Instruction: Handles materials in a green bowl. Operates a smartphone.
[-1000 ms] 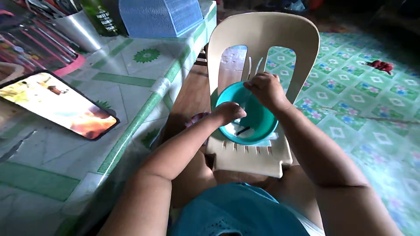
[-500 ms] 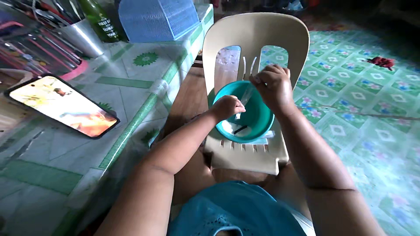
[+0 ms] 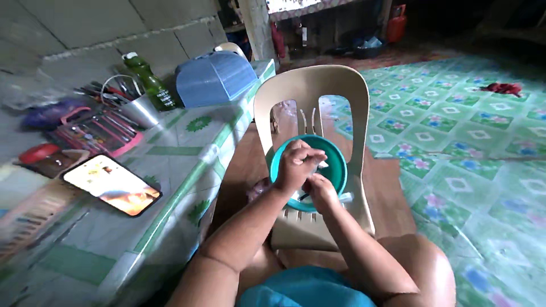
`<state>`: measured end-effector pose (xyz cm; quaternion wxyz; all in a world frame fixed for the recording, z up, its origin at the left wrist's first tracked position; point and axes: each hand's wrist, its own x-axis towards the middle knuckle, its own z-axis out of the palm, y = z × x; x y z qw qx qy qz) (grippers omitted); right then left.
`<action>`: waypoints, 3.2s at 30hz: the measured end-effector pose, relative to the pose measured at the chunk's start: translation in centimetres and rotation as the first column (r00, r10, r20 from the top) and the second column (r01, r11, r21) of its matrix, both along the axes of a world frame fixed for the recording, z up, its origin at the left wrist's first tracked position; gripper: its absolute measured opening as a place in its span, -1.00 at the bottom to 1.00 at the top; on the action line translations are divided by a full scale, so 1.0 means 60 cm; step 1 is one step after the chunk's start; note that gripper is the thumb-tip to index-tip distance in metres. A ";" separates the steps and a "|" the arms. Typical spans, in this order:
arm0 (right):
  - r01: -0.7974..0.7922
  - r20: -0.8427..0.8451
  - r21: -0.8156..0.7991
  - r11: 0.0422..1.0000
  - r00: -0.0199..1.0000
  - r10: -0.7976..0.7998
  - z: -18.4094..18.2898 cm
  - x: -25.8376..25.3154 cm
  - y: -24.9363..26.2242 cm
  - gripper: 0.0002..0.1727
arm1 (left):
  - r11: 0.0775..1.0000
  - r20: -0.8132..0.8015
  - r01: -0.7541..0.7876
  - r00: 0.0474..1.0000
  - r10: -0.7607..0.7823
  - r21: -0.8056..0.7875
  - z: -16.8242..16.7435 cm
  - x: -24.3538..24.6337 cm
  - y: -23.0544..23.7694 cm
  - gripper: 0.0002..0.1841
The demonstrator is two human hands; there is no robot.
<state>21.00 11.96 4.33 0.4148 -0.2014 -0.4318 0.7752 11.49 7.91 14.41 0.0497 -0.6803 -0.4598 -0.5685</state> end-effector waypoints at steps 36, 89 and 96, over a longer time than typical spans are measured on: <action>-0.212 0.168 0.977 0.039 0.635 -0.754 0.040 0.021 -0.063 -0.74 | 0.851 0.953 0.430 0.098 0.287 -0.300 -0.138 0.016 -0.091 -0.71; 0.078 -0.093 0.052 0.996 0.993 -0.073 -0.060 0.072 0.043 -0.29 | 0.712 0.920 0.616 0.054 0.388 -0.337 -0.181 -0.023 -0.067 -0.72; -0.150 0.002 0.092 0.984 0.989 0.150 -0.055 0.088 0.051 -0.25 | 0.616 0.901 0.694 0.115 0.418 -0.373 -0.168 -0.014 -0.090 -0.71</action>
